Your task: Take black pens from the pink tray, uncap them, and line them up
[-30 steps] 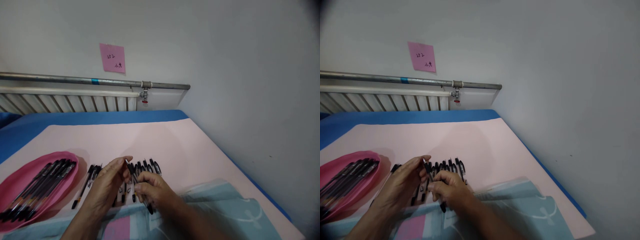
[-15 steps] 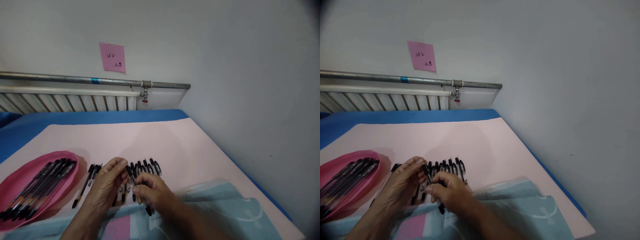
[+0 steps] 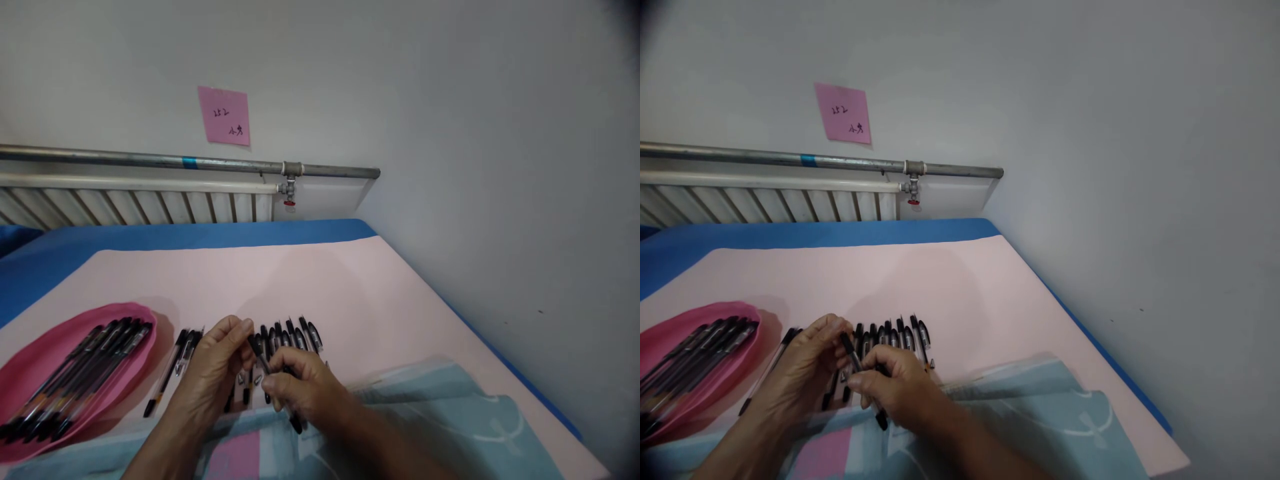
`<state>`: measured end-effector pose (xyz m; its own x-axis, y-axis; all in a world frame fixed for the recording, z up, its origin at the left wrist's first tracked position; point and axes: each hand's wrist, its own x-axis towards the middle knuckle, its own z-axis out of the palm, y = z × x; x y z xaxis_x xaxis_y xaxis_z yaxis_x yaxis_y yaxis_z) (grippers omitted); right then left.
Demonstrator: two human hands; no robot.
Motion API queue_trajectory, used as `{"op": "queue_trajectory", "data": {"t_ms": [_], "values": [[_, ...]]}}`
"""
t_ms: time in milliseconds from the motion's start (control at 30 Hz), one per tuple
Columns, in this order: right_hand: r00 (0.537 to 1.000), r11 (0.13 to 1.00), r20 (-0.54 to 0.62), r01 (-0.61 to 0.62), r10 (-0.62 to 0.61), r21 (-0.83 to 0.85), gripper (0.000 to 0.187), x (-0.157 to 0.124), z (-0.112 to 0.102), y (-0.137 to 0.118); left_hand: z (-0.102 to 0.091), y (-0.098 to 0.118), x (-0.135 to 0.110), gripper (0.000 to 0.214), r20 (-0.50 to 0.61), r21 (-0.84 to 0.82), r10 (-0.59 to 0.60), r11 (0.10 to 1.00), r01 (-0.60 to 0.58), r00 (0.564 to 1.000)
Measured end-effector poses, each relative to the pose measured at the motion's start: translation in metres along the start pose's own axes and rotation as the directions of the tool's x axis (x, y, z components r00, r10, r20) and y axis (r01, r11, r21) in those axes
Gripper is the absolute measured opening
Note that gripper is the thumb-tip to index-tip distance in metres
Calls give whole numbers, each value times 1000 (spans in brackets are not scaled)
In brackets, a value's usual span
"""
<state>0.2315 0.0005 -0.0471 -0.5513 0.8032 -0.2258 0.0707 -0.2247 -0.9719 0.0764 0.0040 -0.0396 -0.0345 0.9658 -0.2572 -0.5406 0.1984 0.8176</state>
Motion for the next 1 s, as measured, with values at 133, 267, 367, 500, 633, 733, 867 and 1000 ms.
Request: {"op": "queue_trajectory", "data": {"t_ms": [133,267,367,500,633,733,867,1000], "values": [[1000,1000,15,-15,15,15,14,-1,-1,-3,0,5,-2,24,53,-30,-35,999,37,998],[1000,999,10,-29,29,33,14,0,0,-2,-2,4,-1,20,44,17,-27,1000,27,999],[1000,1000,0,-24,24,20,14,1,2,0,-2,0,0,18,-12,54,3,999,-2,1000],[999,999,-5,-33,33,40,14,1,1,0,0,1,-1,25,-6,5,-19,1000,19,1000],[999,997,12,-31,30,65,15,0,-2,-2,0,6,-3,29,70,3,-55,998,55,996],[1000,998,6,-31,31,52,16,1,-1,-1,-2,7,-2,21,38,23,-19,1000,18,999],[1000,1000,-10,-29,29,-1,14,1,2,2,0,9,1,15,-96,-55,22,998,-27,995],[999,998,-4,-37,37,-41,13,0,3,0,0,16,2,15,-123,-138,31,989,-48,992]]}}
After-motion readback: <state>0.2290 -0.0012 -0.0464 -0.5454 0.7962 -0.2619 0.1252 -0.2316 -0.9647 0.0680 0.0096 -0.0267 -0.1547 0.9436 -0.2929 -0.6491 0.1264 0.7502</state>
